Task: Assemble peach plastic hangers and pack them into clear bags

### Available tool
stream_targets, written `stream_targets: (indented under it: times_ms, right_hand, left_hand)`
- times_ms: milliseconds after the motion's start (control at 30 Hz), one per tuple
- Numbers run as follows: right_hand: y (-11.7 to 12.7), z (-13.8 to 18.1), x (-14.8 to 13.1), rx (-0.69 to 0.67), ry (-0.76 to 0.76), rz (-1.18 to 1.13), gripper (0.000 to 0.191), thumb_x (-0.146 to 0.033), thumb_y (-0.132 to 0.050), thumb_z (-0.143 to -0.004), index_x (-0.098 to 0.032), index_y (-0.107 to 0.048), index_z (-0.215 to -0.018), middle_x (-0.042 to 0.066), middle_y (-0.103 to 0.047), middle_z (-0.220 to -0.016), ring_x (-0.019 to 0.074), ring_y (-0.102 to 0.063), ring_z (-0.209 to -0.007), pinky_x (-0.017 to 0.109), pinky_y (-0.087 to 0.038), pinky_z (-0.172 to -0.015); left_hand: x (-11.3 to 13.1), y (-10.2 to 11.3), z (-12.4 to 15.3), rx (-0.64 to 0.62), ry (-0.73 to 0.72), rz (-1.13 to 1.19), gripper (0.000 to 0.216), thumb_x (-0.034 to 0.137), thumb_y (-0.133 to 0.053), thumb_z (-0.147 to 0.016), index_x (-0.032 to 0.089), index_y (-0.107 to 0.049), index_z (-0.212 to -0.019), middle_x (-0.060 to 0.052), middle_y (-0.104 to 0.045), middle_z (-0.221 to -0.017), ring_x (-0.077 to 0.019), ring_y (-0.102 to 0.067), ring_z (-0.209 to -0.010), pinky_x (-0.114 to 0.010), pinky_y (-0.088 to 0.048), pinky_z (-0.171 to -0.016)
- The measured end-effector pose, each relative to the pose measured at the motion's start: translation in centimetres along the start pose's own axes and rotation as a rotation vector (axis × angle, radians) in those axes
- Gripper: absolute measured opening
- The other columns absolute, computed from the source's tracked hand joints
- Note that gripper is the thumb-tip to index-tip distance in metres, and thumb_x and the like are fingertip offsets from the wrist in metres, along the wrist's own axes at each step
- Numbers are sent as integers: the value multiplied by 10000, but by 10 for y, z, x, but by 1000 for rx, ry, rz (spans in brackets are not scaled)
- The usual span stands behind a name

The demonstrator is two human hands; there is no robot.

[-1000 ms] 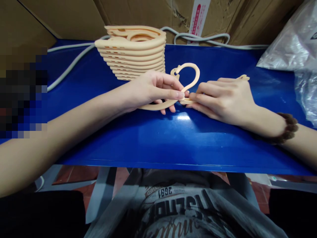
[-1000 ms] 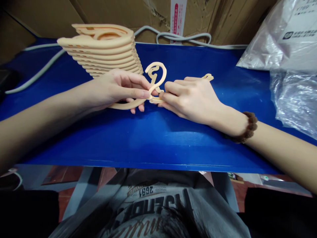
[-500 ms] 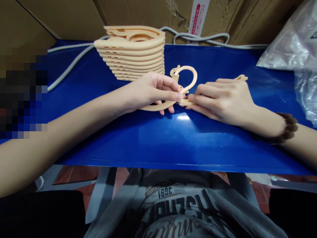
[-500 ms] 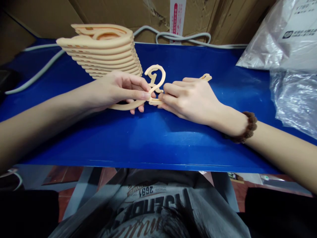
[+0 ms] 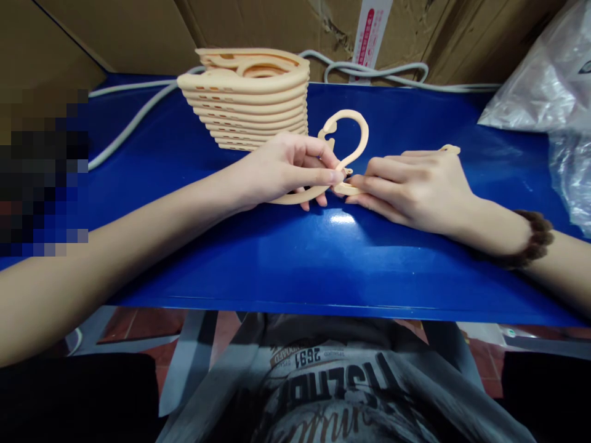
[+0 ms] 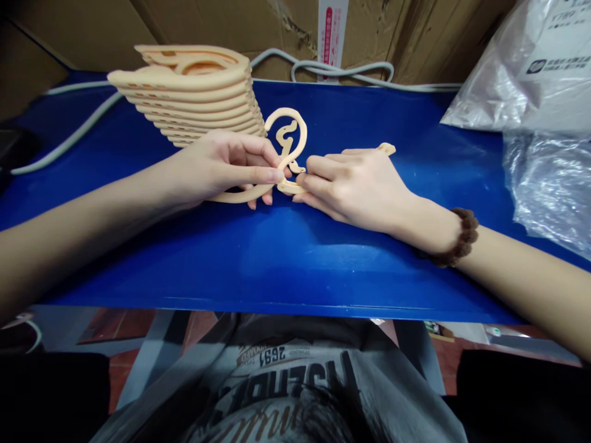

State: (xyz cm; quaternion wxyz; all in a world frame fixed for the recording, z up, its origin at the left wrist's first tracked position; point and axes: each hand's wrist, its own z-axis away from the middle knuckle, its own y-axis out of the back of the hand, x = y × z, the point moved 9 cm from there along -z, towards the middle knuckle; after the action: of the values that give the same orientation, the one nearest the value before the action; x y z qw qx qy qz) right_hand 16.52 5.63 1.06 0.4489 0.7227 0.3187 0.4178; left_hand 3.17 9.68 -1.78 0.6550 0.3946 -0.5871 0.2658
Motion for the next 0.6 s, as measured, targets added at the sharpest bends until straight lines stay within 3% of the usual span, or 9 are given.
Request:
stream_targets:
  times_ms: [600]
  right_hand:
    - [-2, 2, 2, -17, -67, -17, 623, -512, -277, -1212, -183, -804, -1155, 48, -707, -861, 152, -609, -700, 340, -212, -601]
  left_hand:
    - [-5, 4, 1, 38, 53, 9, 300, 448, -917, -926, 177, -820, -1011, -58, -854, -935, -193, -844, -817, -166, -627, -571]
